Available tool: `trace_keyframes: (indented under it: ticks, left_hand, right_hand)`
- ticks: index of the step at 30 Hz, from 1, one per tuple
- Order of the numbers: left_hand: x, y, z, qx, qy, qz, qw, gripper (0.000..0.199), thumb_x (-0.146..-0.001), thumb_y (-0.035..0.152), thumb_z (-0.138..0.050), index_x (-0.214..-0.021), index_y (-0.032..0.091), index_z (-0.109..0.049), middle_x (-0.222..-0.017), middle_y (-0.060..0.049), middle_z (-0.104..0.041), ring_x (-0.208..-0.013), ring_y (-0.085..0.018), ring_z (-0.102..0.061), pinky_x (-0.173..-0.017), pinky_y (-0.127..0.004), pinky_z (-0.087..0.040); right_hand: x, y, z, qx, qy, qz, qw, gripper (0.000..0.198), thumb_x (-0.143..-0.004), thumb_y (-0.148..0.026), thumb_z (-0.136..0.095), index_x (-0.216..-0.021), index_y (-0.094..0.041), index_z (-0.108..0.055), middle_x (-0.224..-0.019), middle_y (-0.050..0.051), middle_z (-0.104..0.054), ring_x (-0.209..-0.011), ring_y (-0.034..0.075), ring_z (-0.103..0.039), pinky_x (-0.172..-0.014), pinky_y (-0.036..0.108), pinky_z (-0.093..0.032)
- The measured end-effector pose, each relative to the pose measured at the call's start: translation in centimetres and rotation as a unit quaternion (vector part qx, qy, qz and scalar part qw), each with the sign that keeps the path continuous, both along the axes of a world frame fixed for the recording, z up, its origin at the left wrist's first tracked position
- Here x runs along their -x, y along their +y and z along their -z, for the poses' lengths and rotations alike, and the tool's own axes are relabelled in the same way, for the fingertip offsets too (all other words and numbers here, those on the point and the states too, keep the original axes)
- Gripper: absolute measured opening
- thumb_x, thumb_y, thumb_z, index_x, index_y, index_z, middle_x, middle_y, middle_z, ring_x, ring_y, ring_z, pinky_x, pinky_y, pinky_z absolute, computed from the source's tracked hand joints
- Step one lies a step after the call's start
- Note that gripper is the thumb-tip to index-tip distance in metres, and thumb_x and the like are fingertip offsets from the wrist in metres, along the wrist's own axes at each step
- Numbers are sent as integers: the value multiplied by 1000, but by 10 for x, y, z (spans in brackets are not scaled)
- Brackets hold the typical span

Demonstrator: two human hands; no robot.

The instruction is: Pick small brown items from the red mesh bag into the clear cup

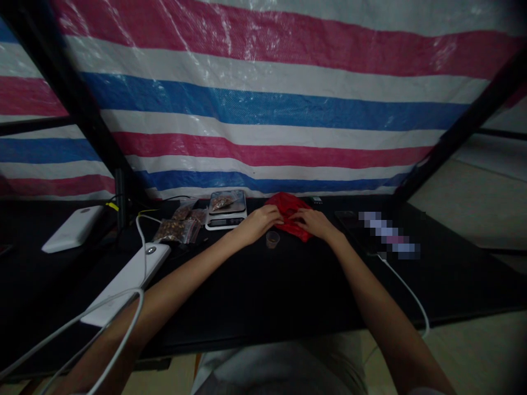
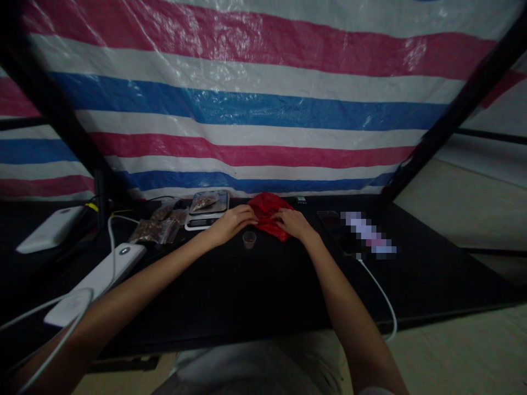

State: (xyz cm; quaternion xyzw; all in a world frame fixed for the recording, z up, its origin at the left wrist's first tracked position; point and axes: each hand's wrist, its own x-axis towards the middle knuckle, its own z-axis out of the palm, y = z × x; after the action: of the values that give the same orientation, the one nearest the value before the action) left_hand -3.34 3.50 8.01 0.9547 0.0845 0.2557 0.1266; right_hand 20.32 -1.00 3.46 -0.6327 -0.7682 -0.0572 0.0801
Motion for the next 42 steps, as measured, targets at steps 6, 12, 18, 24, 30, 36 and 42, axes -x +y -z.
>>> trace_keyframes:
  ticks: [6, 12, 18, 24, 30, 36, 42]
  left_hand:
    - [15, -29, 1, -39, 148, 6, 988, 22, -88, 15, -37, -86, 15, -59, -89, -4, -54, -83, -12, -52, -73, -22, -40]
    - [9, -23, 5, 0, 167, 19, 986, 22, -87, 19, -40, -84, 16, -62, -85, -3, -56, -79, -12, -55, -71, -21, -40]
    - [9, -20, 4, -6, 149, 21, 989, 27, -89, 19, -36, -86, 16, -62, -87, -4, -56, -81, -12, -55, -71, -20, -40]
    - [3, -22, 3, -31, 155, 28, 987, 27, -89, 21, -37, -81, 16, -62, -84, -4, -55, -78, -12, -54, -71, -21, -40]
    - [3, -21, 0, -17, 111, 25, 993, 26, -90, 21, -35, -92, 16, -60, -92, -5, -56, -86, -13, -54, -76, -22, -41]
    - [-14, 20, 11, 93, 1, 6, 996, 23, -88, 23, -39, -86, 12, -60, -85, -5, -60, -81, -13, -55, -77, -23, -41]
    - [-43, 46, 39, 197, -11, 18, 980, 21, -85, 20, -44, -91, 11, -61, -88, -6, -65, -82, -13, -59, -78, -25, -43]
  right_hand:
    - [3, 0, -1, 15, 25, -18, 999, 28, -80, -22, -53, -105, -30, -62, -103, 4, -61, -94, 19, -57, -80, 28, -43]
    - [4, -1, -5, 7, 25, -19, 999, 18, -79, -20, -54, -93, -26, -63, -100, 2, -62, -91, 18, -58, -76, 27, -42]
    - [4, 0, -2, 11, 45, -12, 999, 12, -79, -22, -53, -88, -25, -61, -98, 1, -63, -89, 18, -58, -72, 27, -41]
    - [6, -1, -4, -1, 82, -7, 997, 13, -78, -22, -54, -89, -25, -61, -95, 1, -64, -85, 17, -58, -70, 26, -40]
    - [8, 1, -16, -58, 181, 35, 981, 15, -76, -35, -59, -80, -22, -63, -75, 0, -64, -67, 15, -56, -59, 24, -36]
    - [45, -10, -35, 45, 292, -101, 950, 20, -71, -39, -62, -74, -19, -66, -66, -1, -62, -63, 12, -55, -60, 22, -37]
    - [77, -26, -40, 65, 198, -172, 963, 13, -73, -34, -63, -74, -22, -67, -72, -2, -65, -70, 12, -57, -66, 24, -38]
